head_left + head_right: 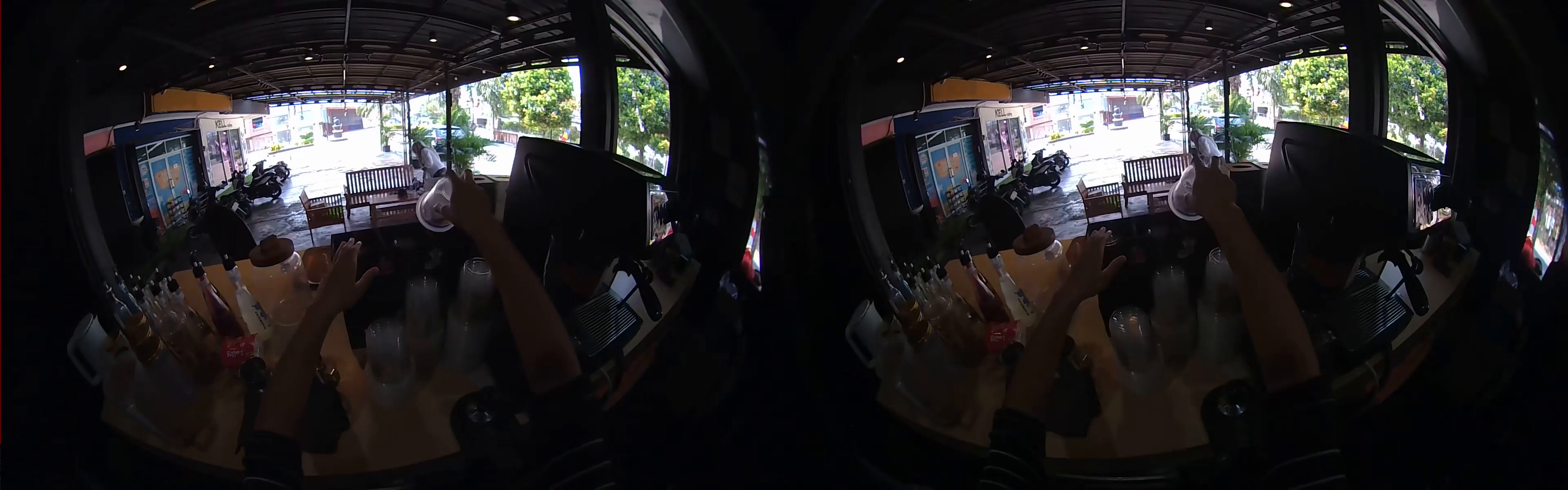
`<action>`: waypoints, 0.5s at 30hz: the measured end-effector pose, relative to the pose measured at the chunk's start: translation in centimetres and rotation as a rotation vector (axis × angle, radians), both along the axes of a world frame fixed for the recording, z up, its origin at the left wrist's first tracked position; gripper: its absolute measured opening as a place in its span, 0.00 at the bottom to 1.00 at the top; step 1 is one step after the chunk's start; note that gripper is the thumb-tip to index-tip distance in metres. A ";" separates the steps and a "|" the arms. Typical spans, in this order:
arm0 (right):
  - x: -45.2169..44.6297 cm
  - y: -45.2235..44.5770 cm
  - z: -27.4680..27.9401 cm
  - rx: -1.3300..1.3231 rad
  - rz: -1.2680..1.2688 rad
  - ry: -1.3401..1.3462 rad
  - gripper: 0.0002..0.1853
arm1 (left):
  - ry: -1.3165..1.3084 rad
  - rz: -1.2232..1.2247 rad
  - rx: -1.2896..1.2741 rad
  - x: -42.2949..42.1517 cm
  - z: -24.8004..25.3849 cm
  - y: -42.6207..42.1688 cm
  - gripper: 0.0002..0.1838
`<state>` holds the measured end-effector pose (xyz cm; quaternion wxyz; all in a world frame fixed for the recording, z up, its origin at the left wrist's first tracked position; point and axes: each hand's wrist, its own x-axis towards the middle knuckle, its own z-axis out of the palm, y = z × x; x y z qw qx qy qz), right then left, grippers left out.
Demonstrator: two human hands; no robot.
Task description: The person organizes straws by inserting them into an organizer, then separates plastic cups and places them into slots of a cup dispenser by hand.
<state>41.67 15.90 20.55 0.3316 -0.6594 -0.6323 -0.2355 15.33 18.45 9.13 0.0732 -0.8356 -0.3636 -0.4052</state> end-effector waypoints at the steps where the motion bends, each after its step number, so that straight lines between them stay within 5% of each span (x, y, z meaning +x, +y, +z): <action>1: 0.6 1.1 -0.3 -0.037 -0.027 -0.016 0.42 | 0.042 0.044 -0.088 0.1 -0.2 0.6 0.35; 15: 1.5 7.3 -0.4 -0.723 -0.018 -0.127 0.37 | 0.066 -0.037 -0.107 -0.1 -0.2 0.5 0.38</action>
